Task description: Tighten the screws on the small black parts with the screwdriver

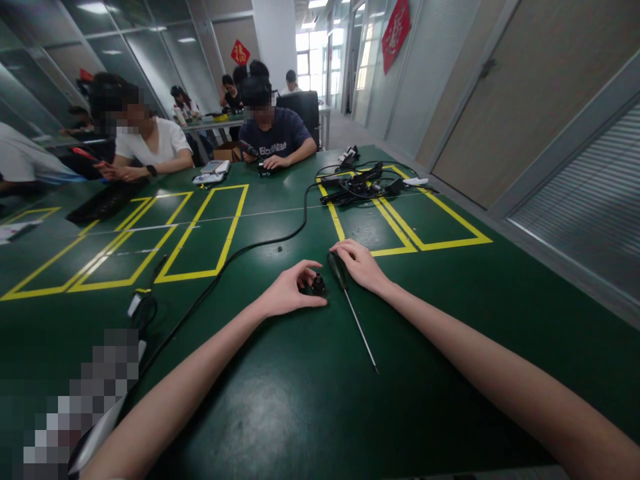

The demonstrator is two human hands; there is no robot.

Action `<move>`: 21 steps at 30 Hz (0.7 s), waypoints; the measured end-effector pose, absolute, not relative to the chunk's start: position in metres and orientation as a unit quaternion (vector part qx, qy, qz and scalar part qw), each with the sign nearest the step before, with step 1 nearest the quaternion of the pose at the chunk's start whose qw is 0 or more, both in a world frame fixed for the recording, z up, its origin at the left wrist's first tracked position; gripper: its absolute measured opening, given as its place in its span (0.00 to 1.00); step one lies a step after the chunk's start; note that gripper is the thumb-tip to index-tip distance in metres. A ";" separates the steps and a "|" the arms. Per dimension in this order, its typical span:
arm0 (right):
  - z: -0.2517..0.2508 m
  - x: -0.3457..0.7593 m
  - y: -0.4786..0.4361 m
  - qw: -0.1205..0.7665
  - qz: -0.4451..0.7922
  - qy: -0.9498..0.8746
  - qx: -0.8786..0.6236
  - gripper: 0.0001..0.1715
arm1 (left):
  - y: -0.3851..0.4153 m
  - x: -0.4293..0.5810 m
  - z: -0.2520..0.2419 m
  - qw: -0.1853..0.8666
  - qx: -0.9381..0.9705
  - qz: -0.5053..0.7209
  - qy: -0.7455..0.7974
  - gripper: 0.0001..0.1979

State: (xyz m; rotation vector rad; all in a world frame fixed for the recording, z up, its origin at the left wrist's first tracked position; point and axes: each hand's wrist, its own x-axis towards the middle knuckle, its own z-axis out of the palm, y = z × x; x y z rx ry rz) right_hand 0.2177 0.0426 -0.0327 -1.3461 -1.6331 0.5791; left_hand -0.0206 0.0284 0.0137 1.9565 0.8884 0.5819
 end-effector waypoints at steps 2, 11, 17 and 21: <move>-0.035 0.219 0.046 0.461 0.252 -0.651 -0.548 0.19 | 0.036 -0.027 0.023 0.462 0.792 0.216 0.335 0.33; -0.047 0.228 0.057 0.494 0.320 -0.565 -0.579 0.22 | 0.039 -0.031 0.036 0.399 0.831 0.202 0.330 0.16; -0.047 0.225 0.056 0.495 0.351 -0.548 -0.575 0.22 | 0.032 -0.026 0.039 0.393 0.828 0.216 0.337 0.13; -0.046 0.225 0.056 0.496 0.363 -0.544 -0.571 0.21 | 0.029 -0.025 0.046 0.386 0.829 0.239 0.328 0.12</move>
